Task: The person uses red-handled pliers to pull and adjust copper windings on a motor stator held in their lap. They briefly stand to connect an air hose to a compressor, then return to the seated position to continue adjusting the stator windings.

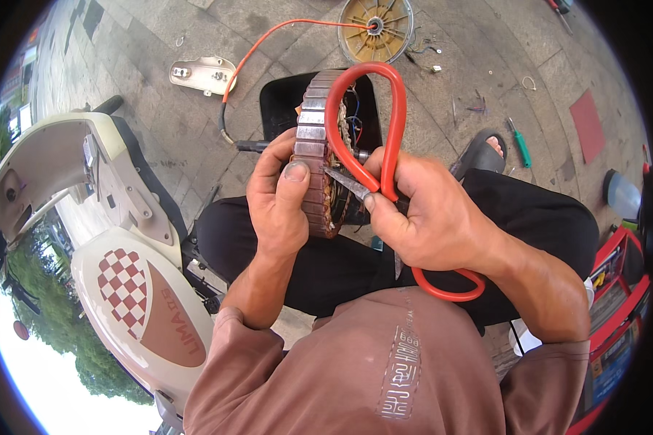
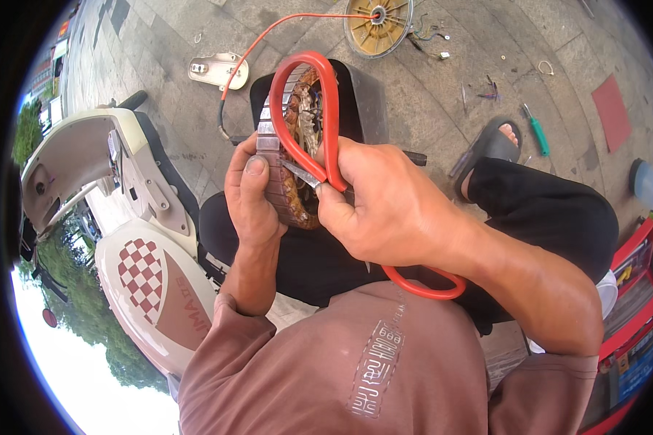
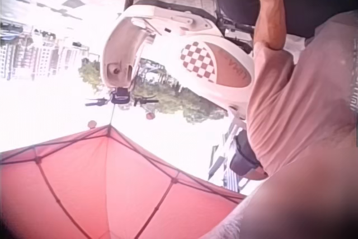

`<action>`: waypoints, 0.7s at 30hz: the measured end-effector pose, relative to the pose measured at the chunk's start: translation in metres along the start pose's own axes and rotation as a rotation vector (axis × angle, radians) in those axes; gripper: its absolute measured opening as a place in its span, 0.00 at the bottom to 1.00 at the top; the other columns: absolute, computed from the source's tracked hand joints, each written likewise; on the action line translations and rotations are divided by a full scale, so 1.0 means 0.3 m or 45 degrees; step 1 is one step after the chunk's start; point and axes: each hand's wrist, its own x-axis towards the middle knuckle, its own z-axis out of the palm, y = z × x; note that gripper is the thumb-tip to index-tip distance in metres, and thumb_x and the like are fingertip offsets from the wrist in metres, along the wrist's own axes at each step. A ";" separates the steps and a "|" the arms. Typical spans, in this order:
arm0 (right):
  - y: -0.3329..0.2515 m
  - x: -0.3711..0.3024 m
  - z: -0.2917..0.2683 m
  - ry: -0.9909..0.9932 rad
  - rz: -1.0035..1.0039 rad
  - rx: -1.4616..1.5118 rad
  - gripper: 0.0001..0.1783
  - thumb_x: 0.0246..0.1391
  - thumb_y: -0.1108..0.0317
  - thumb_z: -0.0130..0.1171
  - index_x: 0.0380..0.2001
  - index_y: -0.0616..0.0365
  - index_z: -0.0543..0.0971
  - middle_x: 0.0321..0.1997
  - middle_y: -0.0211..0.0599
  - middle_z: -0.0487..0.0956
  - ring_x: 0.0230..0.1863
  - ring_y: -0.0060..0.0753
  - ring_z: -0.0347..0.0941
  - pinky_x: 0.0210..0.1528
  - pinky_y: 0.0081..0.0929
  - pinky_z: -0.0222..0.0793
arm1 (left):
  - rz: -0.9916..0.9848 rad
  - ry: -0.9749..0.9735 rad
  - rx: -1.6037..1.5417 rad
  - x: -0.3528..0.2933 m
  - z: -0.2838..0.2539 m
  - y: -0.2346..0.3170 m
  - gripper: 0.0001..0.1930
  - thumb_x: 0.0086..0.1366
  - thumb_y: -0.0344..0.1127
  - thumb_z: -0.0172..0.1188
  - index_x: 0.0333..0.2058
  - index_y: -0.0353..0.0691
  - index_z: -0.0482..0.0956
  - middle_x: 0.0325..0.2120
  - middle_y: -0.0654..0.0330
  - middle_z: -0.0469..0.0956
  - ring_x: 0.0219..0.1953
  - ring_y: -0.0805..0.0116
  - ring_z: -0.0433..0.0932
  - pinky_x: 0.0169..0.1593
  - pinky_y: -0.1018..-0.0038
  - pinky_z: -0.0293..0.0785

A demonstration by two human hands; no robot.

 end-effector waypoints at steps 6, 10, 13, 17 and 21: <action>0.025 0.020 0.003 0.013 -0.161 -0.027 0.10 0.51 0.73 0.54 0.38 0.65 0.74 0.26 0.54 0.76 0.28 0.60 0.74 0.32 0.43 0.70 | -0.003 -0.019 -0.023 0.004 0.000 0.010 0.24 0.68 0.40 0.59 0.55 0.26 0.72 0.51 0.53 0.75 0.52 0.71 0.73 0.59 0.71 0.67; 0.053 0.042 -0.013 -0.017 -0.351 -0.159 0.11 0.49 0.74 0.55 0.38 0.65 0.75 0.26 0.54 0.76 0.30 0.62 0.74 0.33 0.46 0.70 | -0.014 0.003 -0.013 0.007 -0.001 0.012 0.24 0.68 0.40 0.59 0.55 0.26 0.72 0.51 0.53 0.76 0.52 0.70 0.74 0.60 0.70 0.67; 0.064 0.056 -0.026 -0.034 -0.480 -0.268 0.09 0.47 0.77 0.57 0.34 0.63 0.73 0.25 0.50 0.73 0.27 0.57 0.71 0.30 0.42 0.68 | -0.017 -0.005 -0.020 0.007 -0.004 0.012 0.24 0.68 0.40 0.59 0.55 0.26 0.72 0.52 0.53 0.76 0.53 0.70 0.74 0.60 0.70 0.67; 0.062 0.065 -0.038 -0.033 -0.565 -0.329 0.10 0.44 0.79 0.58 0.33 0.63 0.73 0.25 0.48 0.73 0.27 0.58 0.71 0.29 0.41 0.67 | -0.006 0.018 -0.003 0.002 -0.007 0.009 0.23 0.68 0.39 0.59 0.54 0.27 0.73 0.52 0.53 0.75 0.53 0.70 0.74 0.60 0.69 0.67; 0.058 0.077 -0.047 -0.073 -0.644 -0.366 0.12 0.43 0.79 0.59 0.34 0.63 0.74 0.25 0.48 0.74 0.27 0.58 0.72 0.29 0.42 0.68 | 0.020 0.033 0.003 -0.005 -0.010 0.000 0.22 0.68 0.38 0.59 0.53 0.27 0.74 0.53 0.52 0.75 0.53 0.69 0.74 0.60 0.69 0.67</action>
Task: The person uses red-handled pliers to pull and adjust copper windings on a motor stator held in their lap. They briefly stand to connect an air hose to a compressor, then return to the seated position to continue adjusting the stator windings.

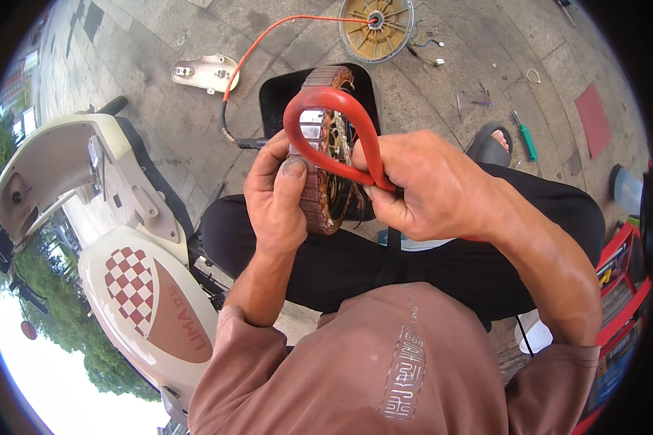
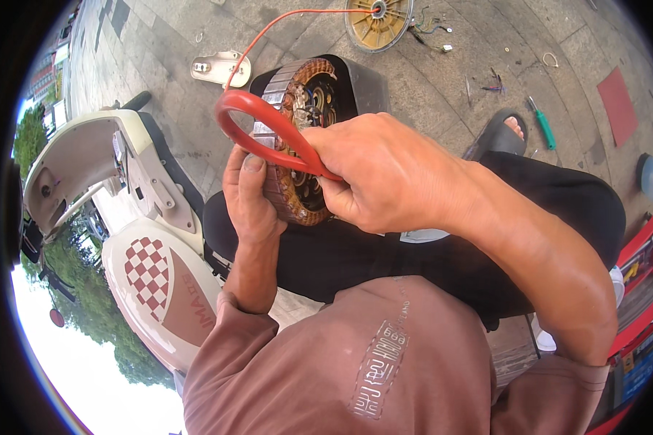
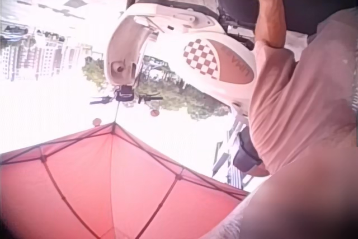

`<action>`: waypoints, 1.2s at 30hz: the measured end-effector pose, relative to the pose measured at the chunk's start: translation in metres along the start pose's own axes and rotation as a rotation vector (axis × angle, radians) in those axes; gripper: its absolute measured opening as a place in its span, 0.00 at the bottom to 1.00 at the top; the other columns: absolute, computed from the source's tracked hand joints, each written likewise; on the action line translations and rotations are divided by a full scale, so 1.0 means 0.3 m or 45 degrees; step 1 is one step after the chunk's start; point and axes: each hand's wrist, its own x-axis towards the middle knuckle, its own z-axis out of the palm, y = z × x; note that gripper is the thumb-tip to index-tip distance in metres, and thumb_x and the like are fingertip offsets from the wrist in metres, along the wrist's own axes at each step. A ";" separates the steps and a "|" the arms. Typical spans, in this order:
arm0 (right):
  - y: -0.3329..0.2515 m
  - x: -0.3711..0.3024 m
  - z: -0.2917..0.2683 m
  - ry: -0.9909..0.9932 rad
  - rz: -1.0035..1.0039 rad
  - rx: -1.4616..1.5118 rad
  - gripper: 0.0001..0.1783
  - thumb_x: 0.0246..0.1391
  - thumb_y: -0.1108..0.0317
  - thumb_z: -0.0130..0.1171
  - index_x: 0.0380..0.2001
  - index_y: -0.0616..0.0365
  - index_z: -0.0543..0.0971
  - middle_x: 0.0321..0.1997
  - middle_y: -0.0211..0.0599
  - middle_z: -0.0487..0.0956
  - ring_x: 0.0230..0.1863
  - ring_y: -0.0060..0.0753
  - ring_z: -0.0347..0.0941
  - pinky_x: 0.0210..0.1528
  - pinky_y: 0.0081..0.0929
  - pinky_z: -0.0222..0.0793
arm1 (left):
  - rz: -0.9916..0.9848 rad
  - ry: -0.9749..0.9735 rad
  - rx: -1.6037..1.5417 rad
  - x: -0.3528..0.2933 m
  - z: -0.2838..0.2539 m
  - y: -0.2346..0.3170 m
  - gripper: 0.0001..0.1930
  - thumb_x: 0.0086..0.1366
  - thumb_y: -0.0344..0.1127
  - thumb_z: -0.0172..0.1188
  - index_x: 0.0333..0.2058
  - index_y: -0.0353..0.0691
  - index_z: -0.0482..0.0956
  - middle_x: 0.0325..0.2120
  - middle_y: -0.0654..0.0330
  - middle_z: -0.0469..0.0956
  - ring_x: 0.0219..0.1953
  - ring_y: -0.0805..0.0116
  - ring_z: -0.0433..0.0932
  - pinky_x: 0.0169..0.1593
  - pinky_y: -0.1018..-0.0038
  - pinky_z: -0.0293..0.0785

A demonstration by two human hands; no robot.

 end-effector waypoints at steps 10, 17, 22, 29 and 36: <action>-0.044 -0.011 -0.006 -0.018 0.248 0.092 0.09 0.47 0.76 0.56 0.34 0.65 0.74 0.23 0.54 0.74 0.28 0.62 0.72 0.30 0.46 0.68 | -0.028 -0.022 -0.048 0.002 0.005 0.002 0.23 0.67 0.37 0.58 0.55 0.26 0.72 0.50 0.53 0.76 0.52 0.70 0.74 0.60 0.70 0.67; -0.097 -0.031 0.036 0.122 0.483 0.141 0.09 0.50 0.75 0.55 0.36 0.65 0.74 0.25 0.58 0.77 0.31 0.65 0.74 0.32 0.49 0.70 | -0.024 -0.018 -0.047 0.005 0.011 0.003 0.24 0.67 0.38 0.59 0.55 0.26 0.71 0.50 0.53 0.76 0.51 0.71 0.74 0.59 0.71 0.68; -0.092 -0.026 0.052 0.171 0.442 0.141 0.07 0.48 0.77 0.55 0.33 0.65 0.73 0.20 0.49 0.71 0.21 0.52 0.68 0.27 0.39 0.65 | -0.022 -0.038 -0.059 0.006 0.015 0.012 0.24 0.68 0.39 0.59 0.56 0.26 0.71 0.50 0.53 0.76 0.51 0.71 0.75 0.59 0.71 0.68; -0.048 0.002 0.009 0.095 0.163 0.001 0.09 0.44 0.77 0.57 0.32 0.65 0.74 0.23 0.53 0.74 0.27 0.62 0.71 0.29 0.45 0.67 | -0.025 0.044 -0.078 0.015 0.022 0.012 0.18 0.69 0.34 0.55 0.52 0.27 0.71 0.45 0.52 0.79 0.45 0.68 0.80 0.52 0.71 0.76; -0.024 0.015 -0.026 -0.090 0.121 -0.004 0.11 0.42 0.79 0.56 0.33 0.66 0.76 0.23 0.53 0.74 0.27 0.62 0.71 0.29 0.46 0.67 | -0.015 -0.009 -0.003 0.000 0.009 0.013 0.19 0.68 0.35 0.57 0.53 0.28 0.74 0.47 0.56 0.77 0.48 0.73 0.75 0.56 0.73 0.70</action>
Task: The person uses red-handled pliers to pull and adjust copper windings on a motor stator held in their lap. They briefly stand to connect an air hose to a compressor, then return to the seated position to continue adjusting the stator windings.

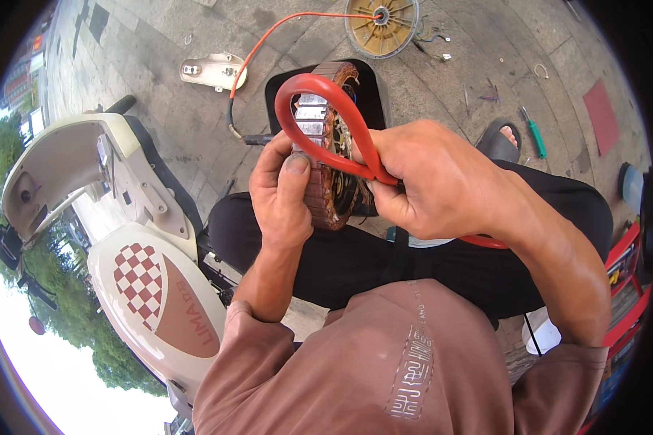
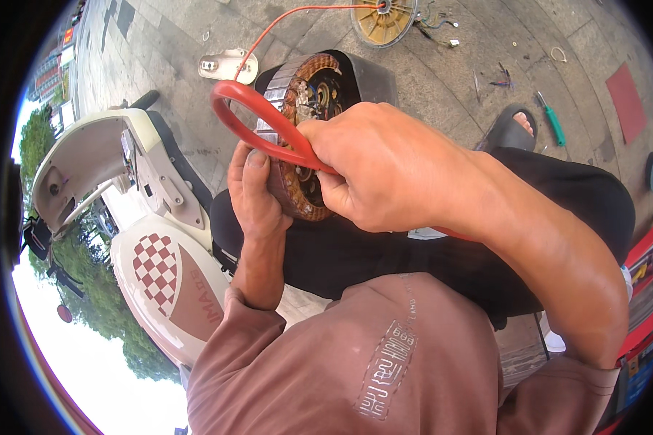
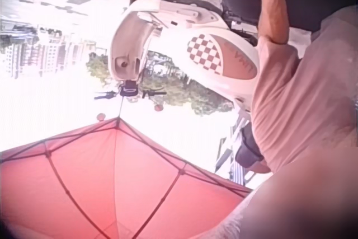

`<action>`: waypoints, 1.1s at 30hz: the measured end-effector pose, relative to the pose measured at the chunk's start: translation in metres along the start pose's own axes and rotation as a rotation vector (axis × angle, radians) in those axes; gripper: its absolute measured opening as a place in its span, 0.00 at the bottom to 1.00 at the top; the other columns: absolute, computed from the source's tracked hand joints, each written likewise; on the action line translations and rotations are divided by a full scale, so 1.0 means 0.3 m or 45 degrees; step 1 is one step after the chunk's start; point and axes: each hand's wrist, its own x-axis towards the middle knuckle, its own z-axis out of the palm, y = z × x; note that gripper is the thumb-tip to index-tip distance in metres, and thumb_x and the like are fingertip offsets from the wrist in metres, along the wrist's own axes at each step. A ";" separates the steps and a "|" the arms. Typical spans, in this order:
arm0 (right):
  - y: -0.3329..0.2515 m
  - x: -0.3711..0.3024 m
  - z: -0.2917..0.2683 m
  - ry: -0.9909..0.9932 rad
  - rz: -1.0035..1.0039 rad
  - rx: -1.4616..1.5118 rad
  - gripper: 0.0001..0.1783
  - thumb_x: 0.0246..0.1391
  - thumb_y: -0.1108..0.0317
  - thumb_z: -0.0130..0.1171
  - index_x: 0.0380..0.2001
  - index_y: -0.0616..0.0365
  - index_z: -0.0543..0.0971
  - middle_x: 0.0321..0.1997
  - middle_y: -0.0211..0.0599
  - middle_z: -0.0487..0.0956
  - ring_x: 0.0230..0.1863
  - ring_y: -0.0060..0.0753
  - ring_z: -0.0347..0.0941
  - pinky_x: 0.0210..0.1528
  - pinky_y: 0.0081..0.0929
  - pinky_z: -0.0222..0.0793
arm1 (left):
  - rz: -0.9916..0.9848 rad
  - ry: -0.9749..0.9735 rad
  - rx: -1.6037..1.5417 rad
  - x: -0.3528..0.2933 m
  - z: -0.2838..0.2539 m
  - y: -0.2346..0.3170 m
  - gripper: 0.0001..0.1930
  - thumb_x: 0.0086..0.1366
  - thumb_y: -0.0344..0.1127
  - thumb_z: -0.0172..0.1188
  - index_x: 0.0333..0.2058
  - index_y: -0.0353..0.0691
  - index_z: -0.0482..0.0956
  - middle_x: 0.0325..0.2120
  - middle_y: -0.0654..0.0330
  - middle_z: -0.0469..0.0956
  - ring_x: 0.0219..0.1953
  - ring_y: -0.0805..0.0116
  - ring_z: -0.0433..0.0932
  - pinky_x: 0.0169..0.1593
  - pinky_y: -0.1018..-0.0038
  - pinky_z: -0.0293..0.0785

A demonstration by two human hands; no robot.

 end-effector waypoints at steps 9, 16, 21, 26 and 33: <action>-0.020 -0.015 0.018 0.068 0.089 0.048 0.08 0.45 0.77 0.56 0.31 0.65 0.74 0.21 0.53 0.73 0.25 0.61 0.70 0.28 0.46 0.65 | -0.028 0.017 -0.058 -0.002 -0.010 -0.011 0.22 0.67 0.36 0.58 0.54 0.26 0.72 0.51 0.52 0.76 0.52 0.69 0.74 0.59 0.69 0.68; -0.049 -0.033 0.038 0.115 0.257 0.101 0.08 0.48 0.75 0.56 0.33 0.65 0.74 0.24 0.57 0.76 0.29 0.65 0.73 0.31 0.50 0.69 | -0.027 -0.017 -0.122 0.002 -0.008 -0.013 0.23 0.67 0.37 0.59 0.55 0.26 0.71 0.51 0.52 0.76 0.52 0.69 0.75 0.60 0.69 0.69; -0.041 -0.038 0.052 0.174 0.274 0.143 0.07 0.49 0.75 0.56 0.33 0.64 0.74 0.24 0.56 0.76 0.28 0.65 0.73 0.30 0.50 0.68 | -0.019 -0.021 -0.139 0.003 -0.006 -0.011 0.23 0.67 0.37 0.60 0.55 0.26 0.71 0.51 0.52 0.76 0.52 0.69 0.75 0.59 0.69 0.69; 0.001 -0.037 0.059 0.198 0.073 0.157 0.09 0.48 0.75 0.57 0.35 0.65 0.75 0.24 0.55 0.76 0.29 0.63 0.73 0.31 0.48 0.68 | -0.056 -0.014 -0.139 0.004 -0.011 -0.005 0.24 0.68 0.38 0.60 0.55 0.26 0.71 0.51 0.53 0.76 0.52 0.69 0.75 0.59 0.69 0.69; 0.039 -0.021 0.048 0.173 -0.058 0.088 0.08 0.43 0.77 0.57 0.31 0.64 0.73 0.23 0.50 0.72 0.26 0.59 0.70 0.28 0.43 0.67 | -0.036 -0.014 -0.108 0.011 -0.006 -0.002 0.23 0.68 0.37 0.60 0.55 0.27 0.72 0.51 0.53 0.76 0.52 0.69 0.76 0.59 0.70 0.70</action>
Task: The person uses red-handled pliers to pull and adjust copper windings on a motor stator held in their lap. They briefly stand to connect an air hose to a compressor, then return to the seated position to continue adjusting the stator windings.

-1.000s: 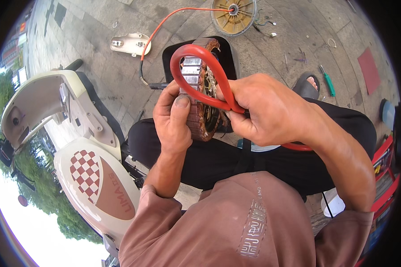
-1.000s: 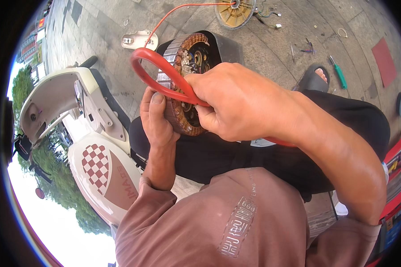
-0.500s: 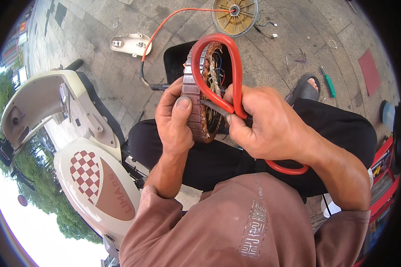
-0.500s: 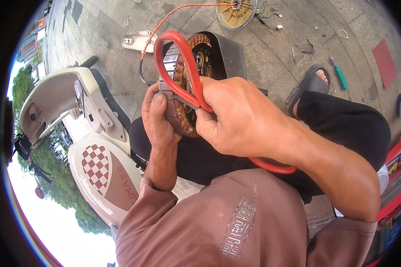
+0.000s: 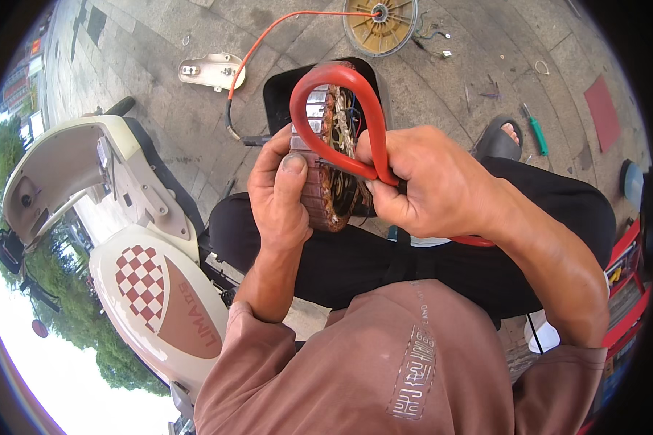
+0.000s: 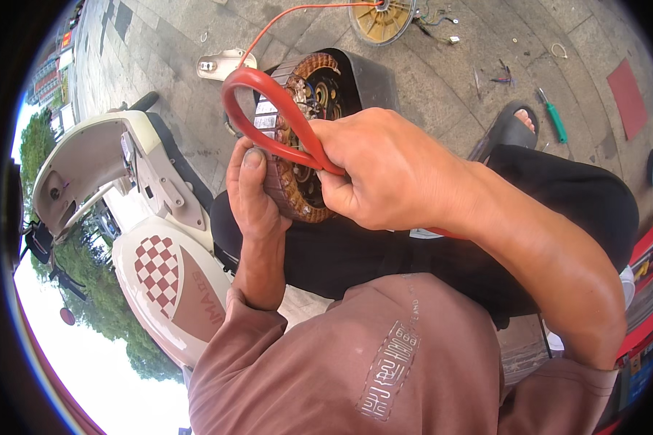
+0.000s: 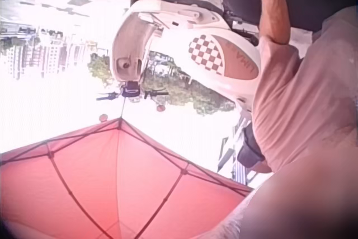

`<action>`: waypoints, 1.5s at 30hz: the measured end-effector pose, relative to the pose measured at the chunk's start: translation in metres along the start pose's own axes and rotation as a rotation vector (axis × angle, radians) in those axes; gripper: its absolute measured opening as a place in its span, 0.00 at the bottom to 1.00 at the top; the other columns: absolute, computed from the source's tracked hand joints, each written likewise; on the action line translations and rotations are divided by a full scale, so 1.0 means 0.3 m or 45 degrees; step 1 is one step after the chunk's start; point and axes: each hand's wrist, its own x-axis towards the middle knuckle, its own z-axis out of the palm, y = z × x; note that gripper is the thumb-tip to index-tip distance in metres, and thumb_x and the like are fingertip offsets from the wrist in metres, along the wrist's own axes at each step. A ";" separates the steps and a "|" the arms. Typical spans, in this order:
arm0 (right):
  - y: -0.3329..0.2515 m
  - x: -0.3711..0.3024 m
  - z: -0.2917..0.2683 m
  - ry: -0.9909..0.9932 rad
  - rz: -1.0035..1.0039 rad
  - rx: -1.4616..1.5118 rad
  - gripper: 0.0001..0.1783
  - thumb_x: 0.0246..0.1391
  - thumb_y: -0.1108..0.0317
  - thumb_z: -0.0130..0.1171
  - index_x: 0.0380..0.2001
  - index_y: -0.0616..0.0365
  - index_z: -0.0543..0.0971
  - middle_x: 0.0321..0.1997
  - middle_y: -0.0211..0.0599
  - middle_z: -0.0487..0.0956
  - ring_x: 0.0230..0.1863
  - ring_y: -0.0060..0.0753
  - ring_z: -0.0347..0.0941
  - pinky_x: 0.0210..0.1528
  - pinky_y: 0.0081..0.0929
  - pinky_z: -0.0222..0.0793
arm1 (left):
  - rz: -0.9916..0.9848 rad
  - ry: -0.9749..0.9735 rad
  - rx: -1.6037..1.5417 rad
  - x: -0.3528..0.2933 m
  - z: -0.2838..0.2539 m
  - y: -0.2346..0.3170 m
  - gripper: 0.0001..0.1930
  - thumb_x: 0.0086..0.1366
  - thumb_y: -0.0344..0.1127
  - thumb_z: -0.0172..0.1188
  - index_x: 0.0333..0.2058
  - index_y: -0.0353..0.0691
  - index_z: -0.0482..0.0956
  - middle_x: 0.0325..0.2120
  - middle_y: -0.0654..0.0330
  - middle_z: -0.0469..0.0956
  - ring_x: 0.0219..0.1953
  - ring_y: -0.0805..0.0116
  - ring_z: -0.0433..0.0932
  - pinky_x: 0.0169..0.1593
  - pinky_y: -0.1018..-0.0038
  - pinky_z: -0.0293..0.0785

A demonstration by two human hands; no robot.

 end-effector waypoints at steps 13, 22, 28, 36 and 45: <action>-0.060 0.021 -0.033 -0.129 0.156 -0.090 0.07 0.46 0.76 0.56 0.32 0.65 0.75 0.23 0.56 0.76 0.29 0.64 0.73 0.31 0.49 0.68 | 0.068 0.059 -0.012 -0.004 0.009 -0.011 0.19 0.68 0.34 0.55 0.53 0.26 0.71 0.45 0.51 0.79 0.45 0.67 0.80 0.52 0.70 0.76; -0.099 -0.009 0.007 0.028 0.391 0.023 0.07 0.49 0.74 0.56 0.31 0.66 0.74 0.24 0.57 0.76 0.30 0.65 0.73 0.32 0.50 0.69 | -0.002 -0.008 -0.040 -0.001 0.010 -0.003 0.24 0.68 0.38 0.59 0.56 0.26 0.70 0.50 0.53 0.77 0.51 0.69 0.76 0.58 0.70 0.71; -0.066 -0.006 0.010 0.013 0.255 -0.014 0.07 0.47 0.76 0.56 0.31 0.65 0.74 0.22 0.53 0.73 0.25 0.60 0.71 0.29 0.45 0.67 | 0.004 0.005 -0.006 -0.001 0.018 0.005 0.24 0.68 0.38 0.59 0.56 0.26 0.70 0.50 0.53 0.77 0.50 0.70 0.77 0.57 0.70 0.72; -0.043 0.030 -0.041 -0.148 0.056 -0.160 0.10 0.44 0.76 0.58 0.33 0.65 0.75 0.24 0.55 0.77 0.31 0.62 0.74 0.33 0.49 0.70 | 0.005 -0.016 -0.004 -0.005 0.015 0.012 0.19 0.69 0.36 0.58 0.52 0.28 0.73 0.45 0.56 0.79 0.46 0.72 0.78 0.54 0.73 0.74; -0.056 0.041 -0.064 -0.241 0.103 -0.168 0.09 0.45 0.76 0.57 0.33 0.65 0.75 0.23 0.54 0.76 0.29 0.62 0.74 0.32 0.48 0.69 | 0.028 -0.009 -0.021 -0.006 0.014 0.000 0.19 0.68 0.35 0.58 0.53 0.28 0.73 0.46 0.55 0.79 0.47 0.72 0.78 0.54 0.72 0.73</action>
